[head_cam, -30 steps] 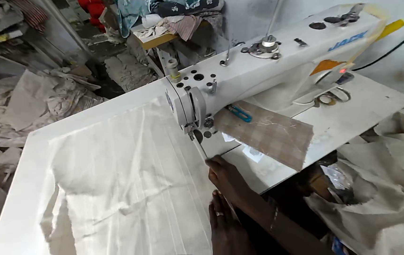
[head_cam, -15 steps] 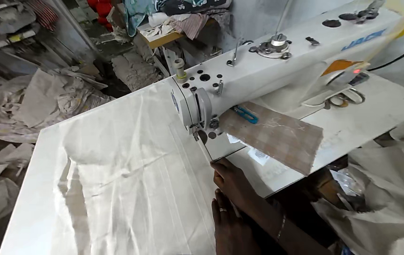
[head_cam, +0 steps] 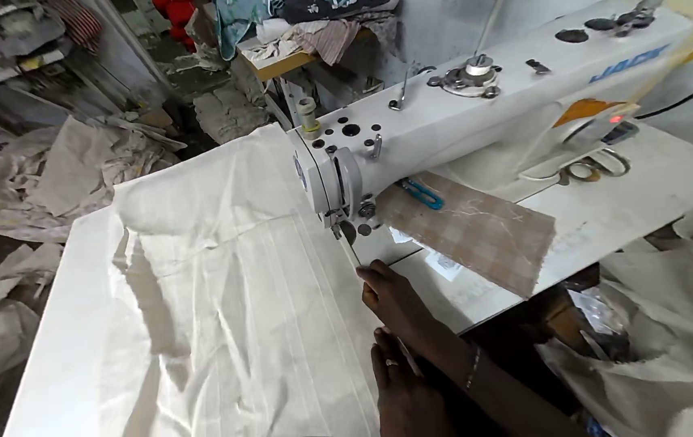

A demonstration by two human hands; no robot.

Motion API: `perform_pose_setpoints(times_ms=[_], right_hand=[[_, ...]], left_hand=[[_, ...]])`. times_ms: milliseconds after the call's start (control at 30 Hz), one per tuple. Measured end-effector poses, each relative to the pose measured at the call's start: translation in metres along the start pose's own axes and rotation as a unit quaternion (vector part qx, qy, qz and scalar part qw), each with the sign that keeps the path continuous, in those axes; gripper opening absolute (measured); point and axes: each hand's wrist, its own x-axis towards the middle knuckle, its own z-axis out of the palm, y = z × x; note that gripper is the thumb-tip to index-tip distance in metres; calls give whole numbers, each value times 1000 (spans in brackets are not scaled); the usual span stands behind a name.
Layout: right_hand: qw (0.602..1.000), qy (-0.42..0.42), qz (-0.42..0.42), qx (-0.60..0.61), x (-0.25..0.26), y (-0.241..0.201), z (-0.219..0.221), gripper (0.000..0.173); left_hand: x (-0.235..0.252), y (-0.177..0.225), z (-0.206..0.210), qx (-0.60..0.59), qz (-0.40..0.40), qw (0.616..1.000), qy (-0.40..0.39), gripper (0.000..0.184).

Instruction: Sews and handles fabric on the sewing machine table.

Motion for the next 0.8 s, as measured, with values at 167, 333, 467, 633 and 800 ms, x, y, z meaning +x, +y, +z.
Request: perform_pose_setpoints(times_ms=[167,333,467,633,800], right_hand=[[1000,7,-7,1,-3,-3,-3,22],[1000,4,-2,0,-6,-3,-4,21],[1000,5,-1,0,-6,-5,-5,23],[1000,5,-6,-13,-6,-3,-5,24],[1000,10,-18,-7,-9,0,-5,22]], left_hand=[[-3,5,5,4,-4,999,32,35],[-3,5,4,8,2,999,36,31],[3,0,5,-10,-11,998,59,30],[5,-4,6,-58,-3,996,66,27],[1,-21,30,-80,21,985,154,34]])
